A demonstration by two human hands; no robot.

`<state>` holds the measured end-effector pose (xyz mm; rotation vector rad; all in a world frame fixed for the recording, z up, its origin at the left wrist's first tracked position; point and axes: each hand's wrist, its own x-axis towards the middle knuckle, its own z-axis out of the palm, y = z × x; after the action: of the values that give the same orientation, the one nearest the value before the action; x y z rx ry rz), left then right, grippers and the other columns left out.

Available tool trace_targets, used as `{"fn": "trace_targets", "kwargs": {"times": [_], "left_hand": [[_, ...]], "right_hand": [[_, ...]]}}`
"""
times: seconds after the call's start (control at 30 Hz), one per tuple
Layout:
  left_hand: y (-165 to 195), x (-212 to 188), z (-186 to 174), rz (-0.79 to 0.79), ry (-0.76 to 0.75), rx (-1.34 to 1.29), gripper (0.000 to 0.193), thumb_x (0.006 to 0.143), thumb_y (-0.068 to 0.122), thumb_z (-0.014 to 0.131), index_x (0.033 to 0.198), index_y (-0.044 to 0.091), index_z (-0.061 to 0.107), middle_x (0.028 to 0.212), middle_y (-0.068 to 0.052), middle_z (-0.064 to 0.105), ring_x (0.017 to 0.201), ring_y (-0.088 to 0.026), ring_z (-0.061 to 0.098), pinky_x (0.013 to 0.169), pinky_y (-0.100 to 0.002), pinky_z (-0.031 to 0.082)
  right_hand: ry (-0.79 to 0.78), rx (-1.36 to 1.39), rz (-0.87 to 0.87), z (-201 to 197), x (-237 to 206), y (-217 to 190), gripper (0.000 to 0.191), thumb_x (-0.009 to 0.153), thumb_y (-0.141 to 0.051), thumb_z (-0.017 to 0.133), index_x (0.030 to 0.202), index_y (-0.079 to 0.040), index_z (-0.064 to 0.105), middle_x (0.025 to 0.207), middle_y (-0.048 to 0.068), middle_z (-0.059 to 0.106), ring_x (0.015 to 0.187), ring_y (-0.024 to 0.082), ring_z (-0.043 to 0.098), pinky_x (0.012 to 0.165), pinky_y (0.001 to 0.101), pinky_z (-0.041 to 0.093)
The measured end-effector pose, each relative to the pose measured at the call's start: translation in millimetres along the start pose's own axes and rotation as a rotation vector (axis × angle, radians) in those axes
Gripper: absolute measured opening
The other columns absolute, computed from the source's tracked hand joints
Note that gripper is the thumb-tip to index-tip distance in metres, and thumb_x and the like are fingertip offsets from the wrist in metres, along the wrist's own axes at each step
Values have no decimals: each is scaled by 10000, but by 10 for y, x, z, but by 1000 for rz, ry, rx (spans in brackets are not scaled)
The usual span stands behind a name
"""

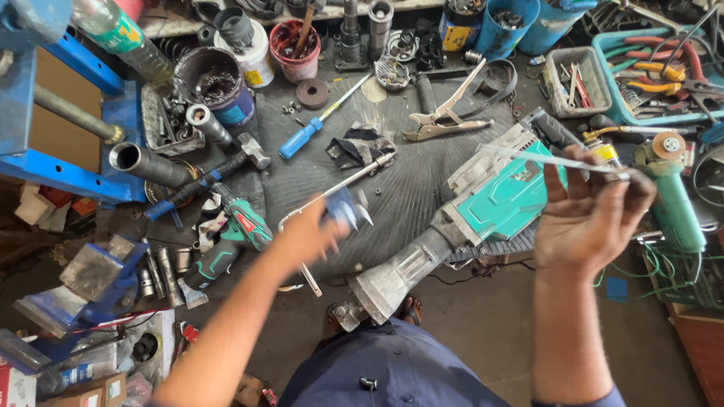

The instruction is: The person grinds a metal component with an angle grinder, producing sparks over the workbench, then services a teal demolition hammer on the bench. They use a screwdriver and a hex key to loosen and remove parts from the tool's housing, handling small components and fasteners by hand.

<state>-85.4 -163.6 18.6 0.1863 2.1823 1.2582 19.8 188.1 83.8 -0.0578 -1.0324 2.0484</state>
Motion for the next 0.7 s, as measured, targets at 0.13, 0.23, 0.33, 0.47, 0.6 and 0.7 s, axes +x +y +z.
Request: {"fn": "trace_targets", "kwargs": {"times": [0.13, 0.23, 0.33, 0.47, 0.6, 0.7], "left_hand": [[264, 790, -438, 387, 322, 303, 531, 842, 295, 765, 1201, -29, 544, 953, -238, 705, 769, -359, 703, 632, -493, 557], [460, 861, -325, 722, 601, 633, 555, 857, 350, 747, 1213, -31, 557, 1023, -264, 711, 910, -470, 692, 760, -547, 538], [531, 427, 268, 299, 81, 490, 507, 1007, 523, 570, 1108, 31, 634, 887, -214, 736, 828, -424, 684, 709, -534, 529], [304, -353, 1245, -204, -730, -300, 778, 1001, 654, 314, 1041, 2, 737, 823, -95, 782, 716, -167, 772, 641, -300, 621], [30, -656, 1737, -342, -556, -917, 312, 1081, 312, 614, 1211, 33, 665, 931, -63, 694, 798, -140, 670, 659, -288, 530], [-28, -714, 1815, -318, -383, -641, 282, 1088, 285, 531, 1165, 59, 681, 765, -111, 554, 603, -217, 522, 552, -348, 469]], "right_hand": [[-51, -50, 187, -68, -11, -266, 113, 1175, -183, 526, 1261, -122, 485, 1152, 164, 671, 1085, 338, 731, 829, 512, 647], [-213, -322, 278, 3, -249, -358, 135, 1160, -186, 538, 1179, -65, 480, 1049, 180, 675, 1004, 353, 729, 795, 478, 644], [-302, -793, 217, 43, -748, -340, 102, 1062, -155, 570, 1069, -53, 573, 1095, 164, 719, 993, 330, 738, 801, 419, 623], [-871, -1012, -439, -121, -1152, -194, 132, 855, -116, 752, 959, -140, 675, 1052, 35, 669, 974, 251, 650, 815, 427, 529], [-1122, -908, -227, -506, -1337, -157, 252, 813, -237, 874, 962, -143, 694, 979, 11, 642, 857, 205, 628, 718, 389, 482], [-790, -863, 390, -883, -1331, -121, 312, 769, -251, 887, 881, -75, 655, 851, 49, 637, 701, 167, 620, 598, 325, 520]]}}
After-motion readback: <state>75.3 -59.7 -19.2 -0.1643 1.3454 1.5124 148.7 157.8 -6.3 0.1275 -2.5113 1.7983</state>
